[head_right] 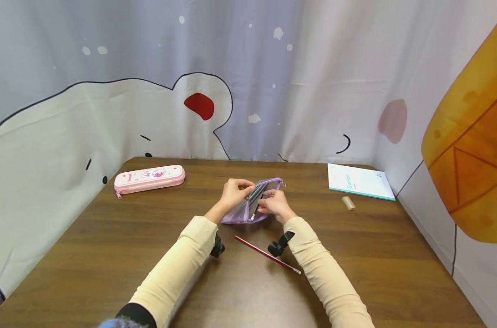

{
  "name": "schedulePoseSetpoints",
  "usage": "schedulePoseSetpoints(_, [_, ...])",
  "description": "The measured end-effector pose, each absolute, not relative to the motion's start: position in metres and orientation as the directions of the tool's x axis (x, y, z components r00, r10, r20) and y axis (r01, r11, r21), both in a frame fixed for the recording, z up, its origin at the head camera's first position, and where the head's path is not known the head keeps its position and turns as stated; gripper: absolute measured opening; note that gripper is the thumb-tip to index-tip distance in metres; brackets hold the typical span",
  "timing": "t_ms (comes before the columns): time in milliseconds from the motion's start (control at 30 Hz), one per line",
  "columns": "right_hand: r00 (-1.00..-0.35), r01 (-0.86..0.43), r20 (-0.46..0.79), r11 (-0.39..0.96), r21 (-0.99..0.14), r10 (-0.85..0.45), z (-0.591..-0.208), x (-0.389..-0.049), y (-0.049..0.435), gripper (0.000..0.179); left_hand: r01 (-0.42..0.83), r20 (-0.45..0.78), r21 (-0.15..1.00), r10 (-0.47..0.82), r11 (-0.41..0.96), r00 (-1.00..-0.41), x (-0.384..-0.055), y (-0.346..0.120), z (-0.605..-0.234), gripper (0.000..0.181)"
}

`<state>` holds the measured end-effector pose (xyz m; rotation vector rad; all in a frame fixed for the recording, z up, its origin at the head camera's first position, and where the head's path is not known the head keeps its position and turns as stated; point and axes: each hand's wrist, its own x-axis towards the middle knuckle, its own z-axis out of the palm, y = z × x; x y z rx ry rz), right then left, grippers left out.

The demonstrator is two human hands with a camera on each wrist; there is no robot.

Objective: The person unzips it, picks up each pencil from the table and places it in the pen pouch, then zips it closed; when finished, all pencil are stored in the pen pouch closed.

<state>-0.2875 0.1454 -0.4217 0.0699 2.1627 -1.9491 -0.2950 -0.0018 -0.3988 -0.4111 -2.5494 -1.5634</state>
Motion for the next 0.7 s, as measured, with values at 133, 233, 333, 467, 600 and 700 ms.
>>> schedulePoseSetpoints(133, [-0.972,0.197,-0.212,0.141,-0.970,-0.099,-0.424,-0.291,0.138,0.049,0.284,0.234,0.861,0.167,0.422,-0.958,-0.294,0.001,-0.398,0.016])
schedulePoseSetpoints(233, [-0.976,0.175,-0.194,0.178,-0.968,-0.097,-0.427,-0.291,0.134,0.046,0.275,0.228,0.865,0.161,0.418,-0.960,-0.294,0.001,-0.399,0.015])
schedulePoseSetpoints(333, [-0.986,0.105,-0.136,0.275,-0.956,-0.098,-0.425,-0.286,0.133,0.039,0.272,0.229,0.871,0.151,0.408,-0.962,-0.294,-0.001,-0.398,0.015])
schedulePoseSetpoints(467, [-0.994,-0.061,0.005,0.506,-0.860,-0.111,-0.415,-0.270,0.138,0.029,0.269,0.232,0.878,0.139,0.397,-0.963,-0.295,-0.004,-0.397,0.014])
schedulePoseSetpoints(600, [-0.961,-0.276,0.182,0.646,-0.712,-0.211,-0.410,-0.245,0.149,0.016,0.266,0.234,0.873,0.129,0.409,-0.964,-0.297,-0.007,-0.399,0.014])
schedulePoseSetpoints(700, [-0.901,-0.429,0.225,0.684,-0.590,-0.371,-0.413,-0.222,0.159,0.010,0.262,0.231,0.877,0.125,0.403,-0.965,-0.298,-0.009,-0.400,0.014])
